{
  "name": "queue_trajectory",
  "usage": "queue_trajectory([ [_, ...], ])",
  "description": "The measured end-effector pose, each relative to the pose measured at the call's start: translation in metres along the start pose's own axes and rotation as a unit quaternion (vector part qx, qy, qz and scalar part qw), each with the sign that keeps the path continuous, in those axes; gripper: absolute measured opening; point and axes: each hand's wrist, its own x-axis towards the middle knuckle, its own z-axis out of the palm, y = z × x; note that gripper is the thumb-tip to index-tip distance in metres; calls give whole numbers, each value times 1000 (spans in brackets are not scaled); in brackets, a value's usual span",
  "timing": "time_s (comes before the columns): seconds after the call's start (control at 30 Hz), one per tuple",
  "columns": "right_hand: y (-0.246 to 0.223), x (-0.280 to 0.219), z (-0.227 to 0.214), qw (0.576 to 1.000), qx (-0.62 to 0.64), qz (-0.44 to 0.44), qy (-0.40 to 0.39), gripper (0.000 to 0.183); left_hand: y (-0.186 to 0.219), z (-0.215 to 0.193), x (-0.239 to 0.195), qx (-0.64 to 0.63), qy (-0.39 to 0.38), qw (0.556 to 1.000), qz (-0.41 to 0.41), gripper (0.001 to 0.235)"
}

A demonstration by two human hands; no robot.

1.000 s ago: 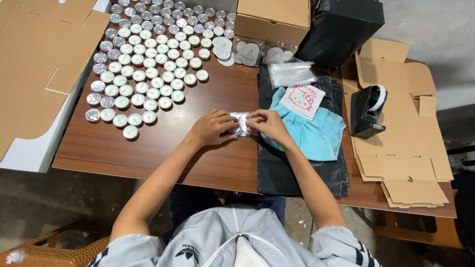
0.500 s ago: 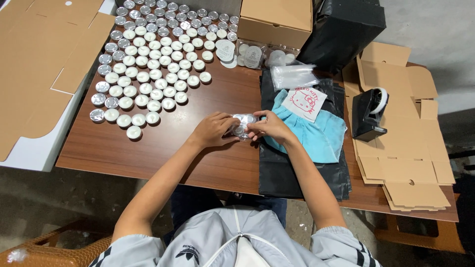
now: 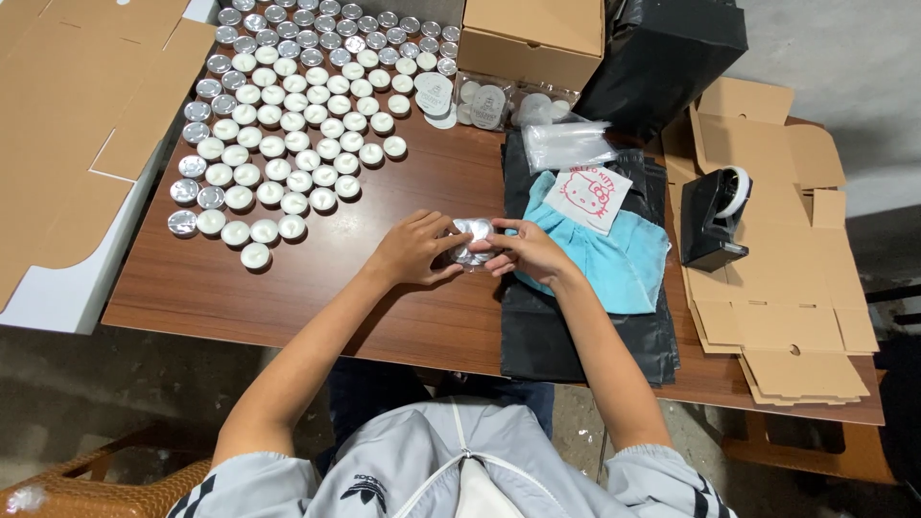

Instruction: The person is picking up small tealight candles from a table and placing them into small plastic bags as part of a packaging process.

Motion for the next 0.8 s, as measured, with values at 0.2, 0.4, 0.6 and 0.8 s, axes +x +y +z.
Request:
queue_trajectory([
  [0.2,-19,-46,13,1000,18,-3,-20,83,-4,3,-3,7,-8,1000,-18,48],
  [0.4,6,-21,-5,972,-155,-173,40,48,-4,12,-7,65,14,998,5,39],
  [0.6,35,25,-30,878,-397,-244,110,37,-9,19,-13,102,22,994,24,31],
  [0.8,16,24,-14,835,-481,-240,117,40,-7,19,-15,89,21,995,36,28],
])
